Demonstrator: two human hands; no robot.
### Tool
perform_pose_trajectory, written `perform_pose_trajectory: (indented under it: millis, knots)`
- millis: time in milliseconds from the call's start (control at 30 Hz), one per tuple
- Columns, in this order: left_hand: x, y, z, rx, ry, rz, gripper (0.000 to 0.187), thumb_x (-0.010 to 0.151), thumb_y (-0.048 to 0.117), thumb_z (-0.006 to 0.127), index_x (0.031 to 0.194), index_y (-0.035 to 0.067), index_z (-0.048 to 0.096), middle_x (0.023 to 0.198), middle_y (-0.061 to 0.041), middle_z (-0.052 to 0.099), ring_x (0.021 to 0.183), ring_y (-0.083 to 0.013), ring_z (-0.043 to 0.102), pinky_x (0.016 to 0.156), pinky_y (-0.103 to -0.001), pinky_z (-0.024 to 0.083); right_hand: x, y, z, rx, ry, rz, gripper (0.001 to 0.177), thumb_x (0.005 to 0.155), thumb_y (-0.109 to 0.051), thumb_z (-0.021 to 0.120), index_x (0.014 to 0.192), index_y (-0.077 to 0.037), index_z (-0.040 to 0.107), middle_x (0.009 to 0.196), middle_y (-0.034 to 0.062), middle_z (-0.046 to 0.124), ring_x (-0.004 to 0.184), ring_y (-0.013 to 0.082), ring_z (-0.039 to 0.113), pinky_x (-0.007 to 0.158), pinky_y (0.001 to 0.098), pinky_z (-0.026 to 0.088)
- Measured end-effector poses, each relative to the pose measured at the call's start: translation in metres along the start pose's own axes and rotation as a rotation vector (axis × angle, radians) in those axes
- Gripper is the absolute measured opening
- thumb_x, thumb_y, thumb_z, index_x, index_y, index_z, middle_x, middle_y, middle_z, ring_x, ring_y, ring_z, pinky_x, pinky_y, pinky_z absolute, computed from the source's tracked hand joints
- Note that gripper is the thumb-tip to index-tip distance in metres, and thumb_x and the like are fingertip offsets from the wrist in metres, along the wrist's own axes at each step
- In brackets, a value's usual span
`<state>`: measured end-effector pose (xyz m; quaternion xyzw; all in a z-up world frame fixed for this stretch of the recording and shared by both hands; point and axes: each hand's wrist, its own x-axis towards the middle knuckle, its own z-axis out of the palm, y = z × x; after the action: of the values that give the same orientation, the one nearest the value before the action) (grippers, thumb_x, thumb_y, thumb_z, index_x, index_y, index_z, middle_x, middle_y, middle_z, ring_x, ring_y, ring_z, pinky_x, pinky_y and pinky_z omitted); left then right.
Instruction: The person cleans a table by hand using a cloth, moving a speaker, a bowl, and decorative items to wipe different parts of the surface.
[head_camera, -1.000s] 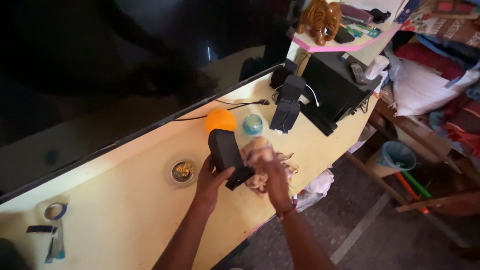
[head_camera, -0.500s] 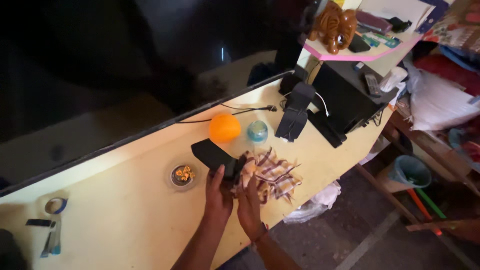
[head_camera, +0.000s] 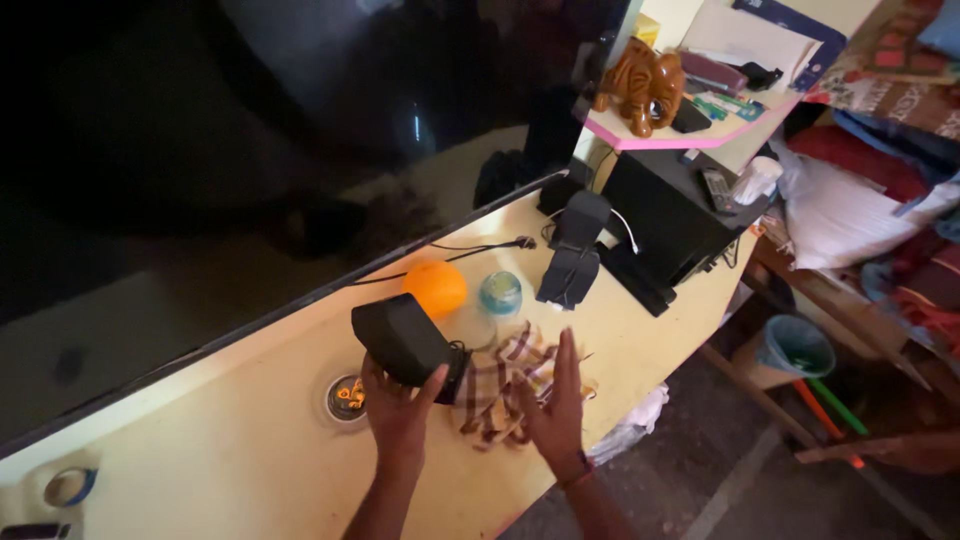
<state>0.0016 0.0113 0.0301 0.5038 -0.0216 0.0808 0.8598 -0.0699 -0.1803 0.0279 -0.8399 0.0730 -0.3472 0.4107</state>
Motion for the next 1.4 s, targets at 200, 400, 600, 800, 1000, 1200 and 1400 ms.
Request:
perform_pose_trajectory:
  millis: [200, 400, 600, 800, 1000, 1200, 1400]
  knots:
    - [-0.013, 0.018, 0.045, 0.245, -0.171, 0.153, 0.101, 0.067, 0.001, 0.091, 0.151, 0.001, 0.036, 0.138, -0.014, 0.058, 0.124, -0.0231, 0.061, 0.105, -0.035, 0.051, 0.025, -0.073, -0.020, 0.420, -0.489, 0.040, 0.079, 0.097, -0.014, 0.070, 0.164, -0.002, 0.030, 0.169, 0.0211, 0.037, 0.160, 0.0289, 0.028, 0.128, 0.0422, 0.023]
    - [-0.032, 0.032, 0.102, 0.505, -0.210, 0.267, 0.107, 0.065, 0.019, 0.096, 0.152, 0.000, 0.035, 0.139, -0.019, 0.056, 0.128, -0.0318, 0.058, 0.105, -0.043, 0.047, 0.034, -0.069, -0.040, 0.401, -0.339, 0.276, 0.111, 0.082, -0.010, 0.085, 0.170, -0.008, 0.016, 0.157, 0.0162, 0.055, 0.085, 0.0241, 0.060, 0.071, 0.0350, 0.053]
    - [-0.026, 0.036, 0.144, 0.598, -0.623, 0.465, 0.110, 0.069, 0.022, 0.092, 0.158, 0.000, 0.031, 0.145, -0.026, 0.052, 0.133, -0.0430, 0.051, 0.110, -0.049, 0.043, 0.076, -0.018, -0.080, 0.800, -0.130, 0.352, 0.073, 0.080, 0.002, 0.083, 0.144, 0.001, 0.047, 0.130, 0.0120, 0.066, 0.113, 0.0171, 0.068, 0.092, 0.0333, 0.059]
    - [-0.037, 0.024, 0.220, 0.502, -0.736, 0.464, 0.089, 0.085, 0.016, 0.084, 0.159, 0.005, 0.038, 0.156, -0.021, 0.052, 0.139, -0.0370, 0.056, 0.111, -0.045, 0.047, 0.125, 0.037, -0.144, 0.867, 0.030, 0.352, 0.064, 0.081, 0.005, 0.080, 0.139, 0.002, 0.052, 0.130, 0.0102, 0.065, 0.120, 0.0209, 0.064, 0.100, 0.0369, 0.054]
    - [-0.058, -0.007, 0.315, 0.386, -0.827, 0.253, 0.067, 0.095, 0.011, 0.070, 0.157, 0.007, 0.044, 0.161, -0.016, 0.051, 0.127, -0.0254, 0.063, 0.109, -0.038, 0.050, 0.165, 0.091, -0.227, 1.146, 0.089, 0.377, 0.058, 0.094, -0.008, 0.070, 0.147, 0.001, 0.048, 0.133, 0.0130, 0.064, 0.118, 0.0234, 0.062, 0.099, 0.0387, 0.051]
    - [-0.081, -0.042, 0.392, 0.053, -0.859, 0.001, 0.072, 0.108, 0.033, 0.051, 0.165, 0.006, 0.016, 0.173, -0.012, 0.029, 0.158, -0.0274, 0.030, 0.124, -0.037, 0.026, 0.203, 0.130, -0.281, 0.837, 0.036, 0.224, 0.071, 0.080, 0.004, 0.078, 0.143, -0.002, 0.044, 0.129, 0.0100, 0.063, 0.118, 0.0200, 0.062, 0.098, 0.0374, 0.052]
    - [-0.088, -0.051, 0.422, -0.242, -0.810, -0.036, 0.075, 0.107, 0.040, 0.050, 0.163, 0.000, 0.019, 0.164, -0.022, 0.041, 0.154, -0.0351, 0.039, 0.122, -0.048, 0.038, 0.232, 0.160, -0.318, 1.167, 0.054, 0.417, 0.058, 0.092, -0.014, 0.066, 0.146, -0.006, 0.047, 0.129, 0.0121, 0.065, 0.117, 0.0282, 0.064, 0.096, 0.0453, 0.053]
